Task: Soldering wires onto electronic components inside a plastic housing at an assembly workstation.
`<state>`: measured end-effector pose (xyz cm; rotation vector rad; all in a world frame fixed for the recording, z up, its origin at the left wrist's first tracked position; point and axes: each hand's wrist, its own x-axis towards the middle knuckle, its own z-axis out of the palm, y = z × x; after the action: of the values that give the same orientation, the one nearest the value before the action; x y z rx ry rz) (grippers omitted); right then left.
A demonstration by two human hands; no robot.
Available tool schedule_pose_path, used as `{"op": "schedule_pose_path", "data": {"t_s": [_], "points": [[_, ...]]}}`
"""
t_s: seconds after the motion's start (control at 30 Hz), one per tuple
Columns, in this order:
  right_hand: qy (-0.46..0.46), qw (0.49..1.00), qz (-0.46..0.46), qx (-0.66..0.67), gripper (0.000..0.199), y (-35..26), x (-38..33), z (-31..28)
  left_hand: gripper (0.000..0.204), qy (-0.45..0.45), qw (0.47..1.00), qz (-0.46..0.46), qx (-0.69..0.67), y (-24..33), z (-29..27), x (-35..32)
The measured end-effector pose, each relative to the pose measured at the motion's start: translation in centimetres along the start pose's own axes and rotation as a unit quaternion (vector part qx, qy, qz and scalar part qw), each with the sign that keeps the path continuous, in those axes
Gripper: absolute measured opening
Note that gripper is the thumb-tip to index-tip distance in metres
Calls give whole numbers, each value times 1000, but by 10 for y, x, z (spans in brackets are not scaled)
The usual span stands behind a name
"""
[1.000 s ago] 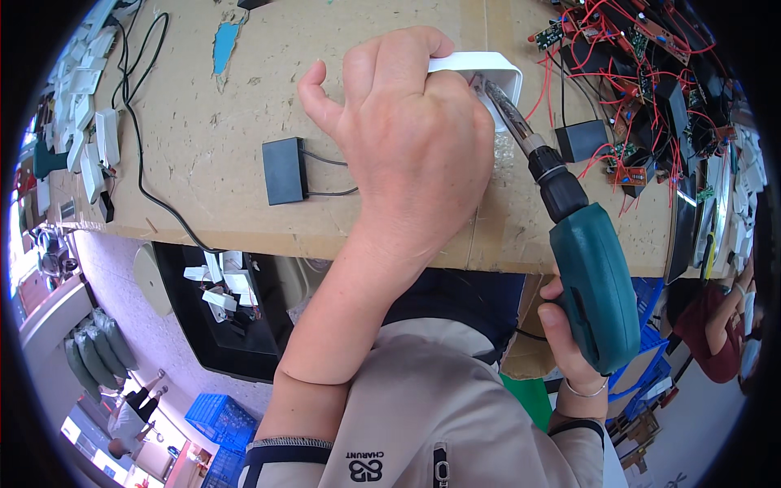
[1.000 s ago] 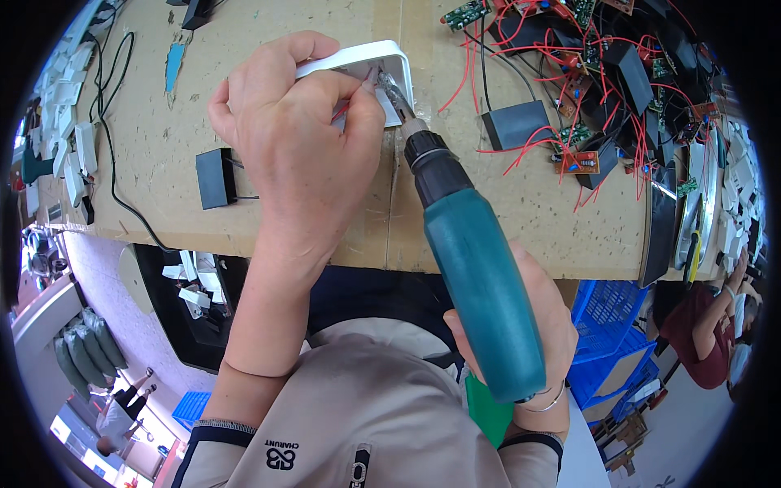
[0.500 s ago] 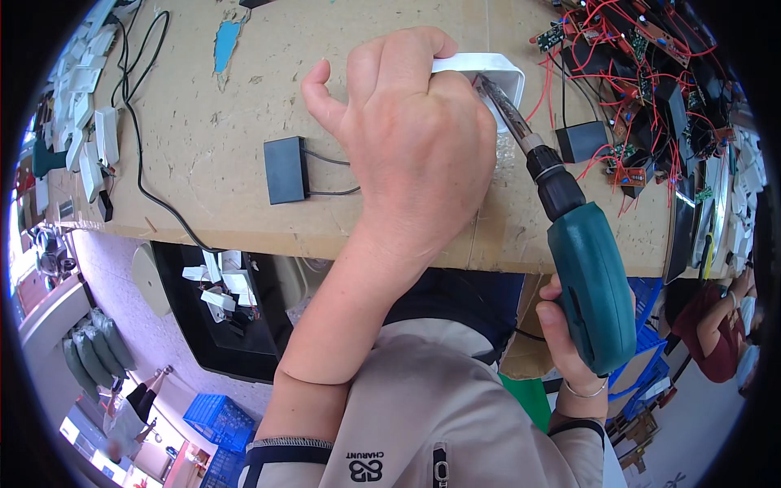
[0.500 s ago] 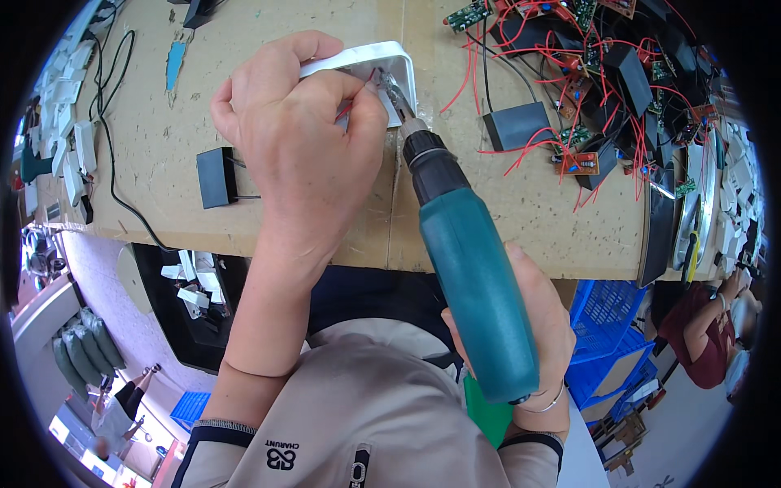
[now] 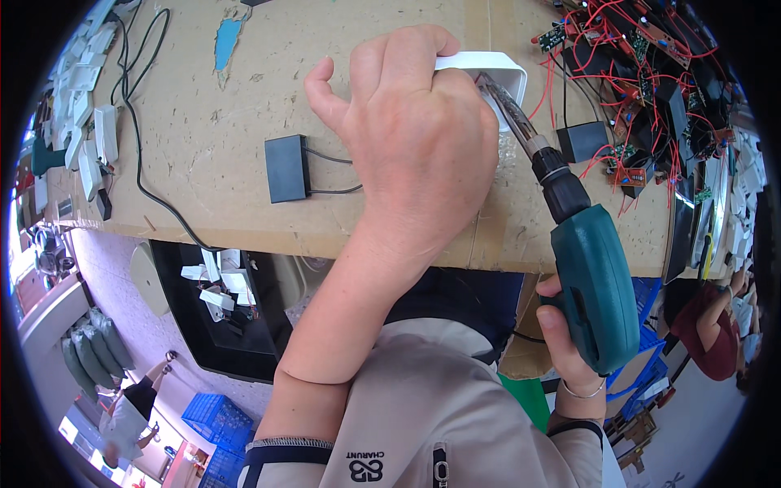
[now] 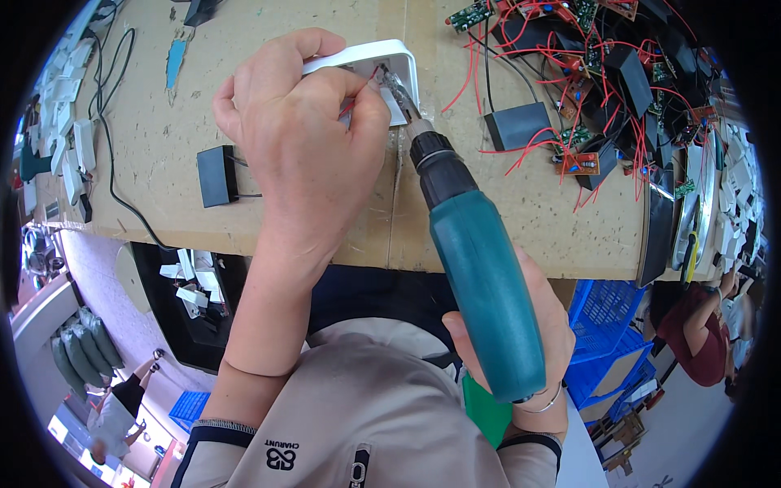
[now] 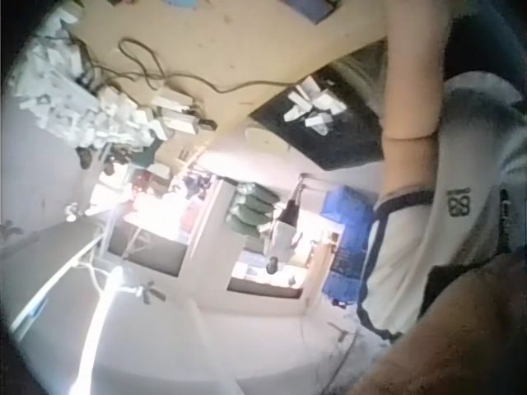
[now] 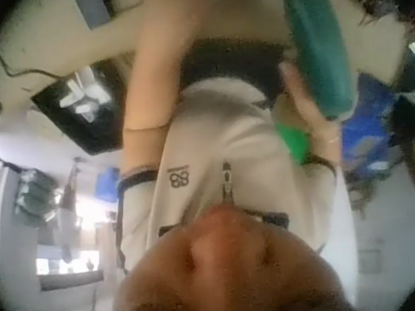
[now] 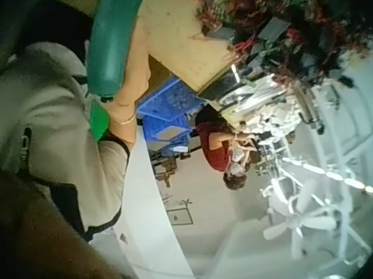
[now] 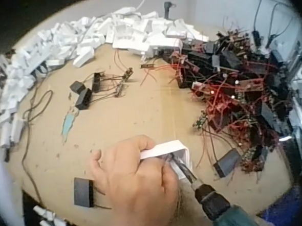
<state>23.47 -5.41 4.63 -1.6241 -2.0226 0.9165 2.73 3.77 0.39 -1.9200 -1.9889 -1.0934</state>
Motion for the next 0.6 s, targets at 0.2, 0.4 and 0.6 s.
{"op": "schedule_pose_path", "data": {"t_s": [0.2, 0.4, 0.6], "points": [[8, 998, 27, 53, 66, -2, -2, -1, 6, 6, 1000, 1, 6, 0, 1, 0], [-4, 989, 82, 121, 66, -5, -2, -2, 6, 3, 1000, 2, 6, -1, 2, 0], [-5, 999, 26, 18, 66, -1, -2, -1, 6, 10, 1000, 1, -1, 0, 2, 0]]}}
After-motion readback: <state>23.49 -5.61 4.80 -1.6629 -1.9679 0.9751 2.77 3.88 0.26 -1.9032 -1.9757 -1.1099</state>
